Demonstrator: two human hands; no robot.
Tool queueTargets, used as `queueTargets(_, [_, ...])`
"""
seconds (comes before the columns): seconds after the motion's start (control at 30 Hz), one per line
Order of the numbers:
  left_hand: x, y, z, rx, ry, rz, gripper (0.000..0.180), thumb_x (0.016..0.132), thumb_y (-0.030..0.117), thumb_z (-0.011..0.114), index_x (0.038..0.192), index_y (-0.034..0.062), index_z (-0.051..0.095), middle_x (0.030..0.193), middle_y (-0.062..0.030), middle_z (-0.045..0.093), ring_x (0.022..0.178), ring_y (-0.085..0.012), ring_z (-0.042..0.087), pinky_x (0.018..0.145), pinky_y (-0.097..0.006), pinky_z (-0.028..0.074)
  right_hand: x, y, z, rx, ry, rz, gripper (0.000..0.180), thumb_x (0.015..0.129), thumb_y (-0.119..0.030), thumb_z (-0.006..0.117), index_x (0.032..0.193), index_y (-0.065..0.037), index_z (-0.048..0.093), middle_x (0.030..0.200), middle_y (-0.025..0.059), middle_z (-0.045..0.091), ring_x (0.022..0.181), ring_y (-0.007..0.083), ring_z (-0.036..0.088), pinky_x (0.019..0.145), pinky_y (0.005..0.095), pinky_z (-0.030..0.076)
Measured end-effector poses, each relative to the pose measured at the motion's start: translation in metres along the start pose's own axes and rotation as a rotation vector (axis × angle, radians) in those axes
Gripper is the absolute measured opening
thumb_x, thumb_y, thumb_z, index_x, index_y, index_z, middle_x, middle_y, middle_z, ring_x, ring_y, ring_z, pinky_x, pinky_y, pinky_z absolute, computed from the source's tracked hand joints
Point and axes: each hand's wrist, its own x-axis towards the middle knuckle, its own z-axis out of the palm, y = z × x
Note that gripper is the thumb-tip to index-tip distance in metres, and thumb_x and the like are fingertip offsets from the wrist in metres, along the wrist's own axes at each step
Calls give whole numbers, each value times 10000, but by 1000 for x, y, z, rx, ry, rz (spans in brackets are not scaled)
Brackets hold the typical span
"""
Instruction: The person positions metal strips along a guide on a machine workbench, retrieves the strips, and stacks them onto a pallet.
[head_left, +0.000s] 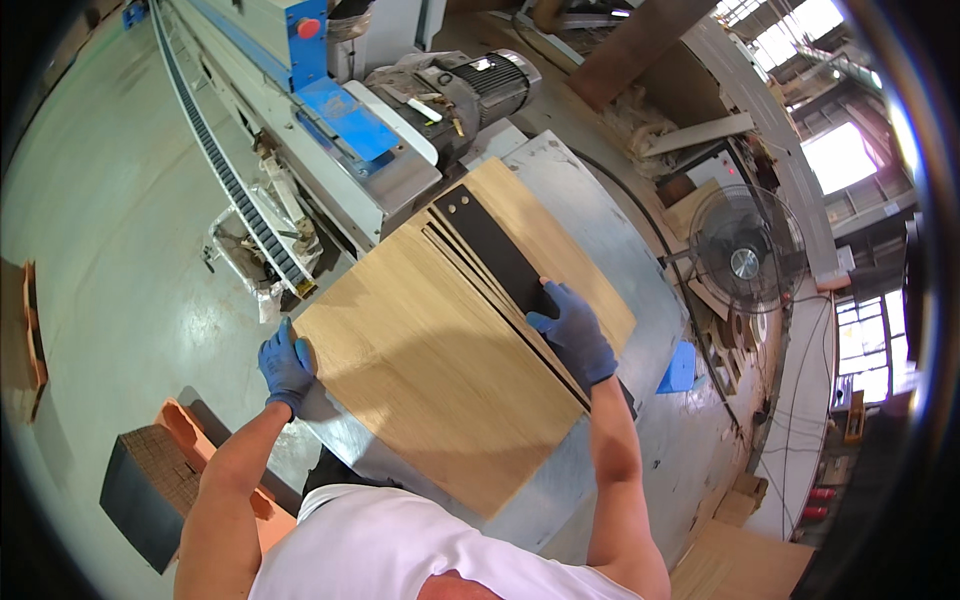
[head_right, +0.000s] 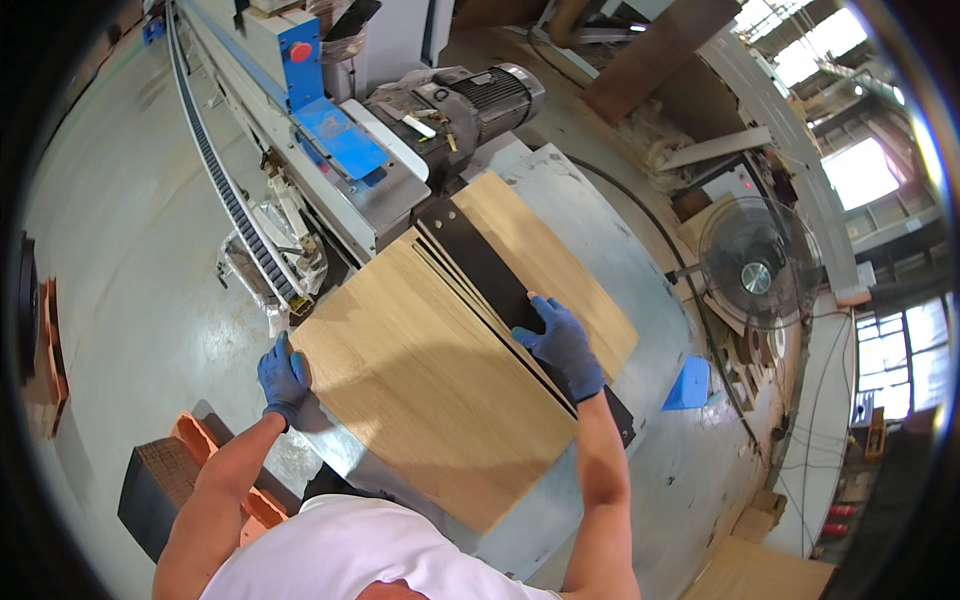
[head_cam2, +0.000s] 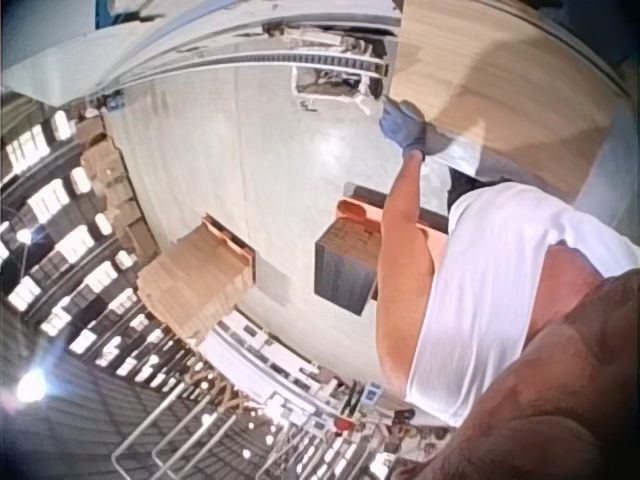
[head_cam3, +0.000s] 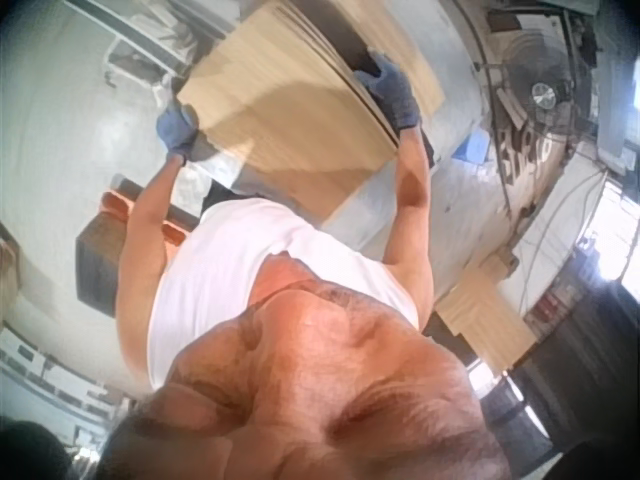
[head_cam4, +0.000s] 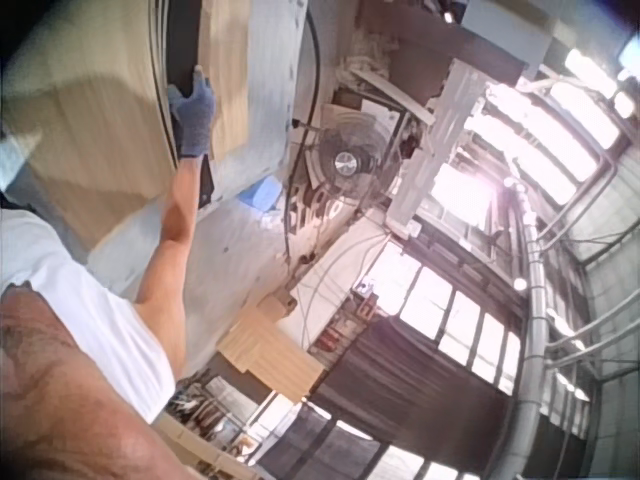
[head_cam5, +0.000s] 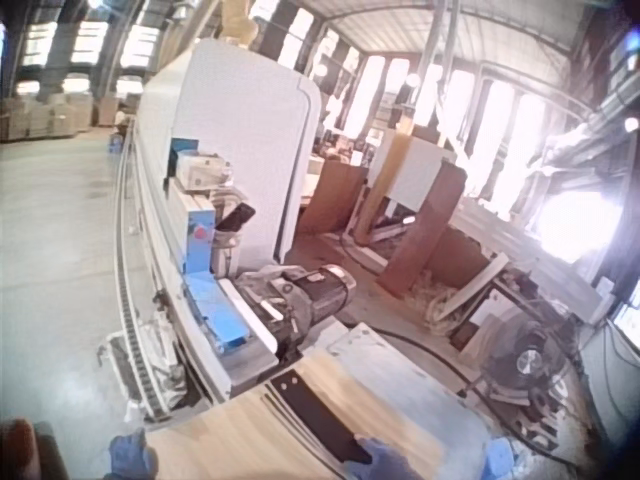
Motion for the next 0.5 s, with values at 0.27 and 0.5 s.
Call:
queueTargets(0.27, [0, -4, 0, 10, 4, -12, 526, 840, 221, 502, 1317, 6, 454, 1006, -184, 591, 916, -346, 544, 864, -457, 388, 55, 36, -3, 771, -623, 457, 699, 842, -372, 699, 1362, 17, 438, 1278, 91, 566, 1126, 151, 546, 1000, 304, 419])
queueTargets(0.5, [1, 3, -4, -5, 5, 5, 517, 837, 231, 504, 1298, 2, 460, 995, -187, 591, 917, -342, 546, 866, -459, 385, 36, 25, 12, 882, -647, 426, 686, 840, -342, 702, 1363, 16, 441, 1284, 95, 565, 1134, 155, 543, 1027, 279, 384])
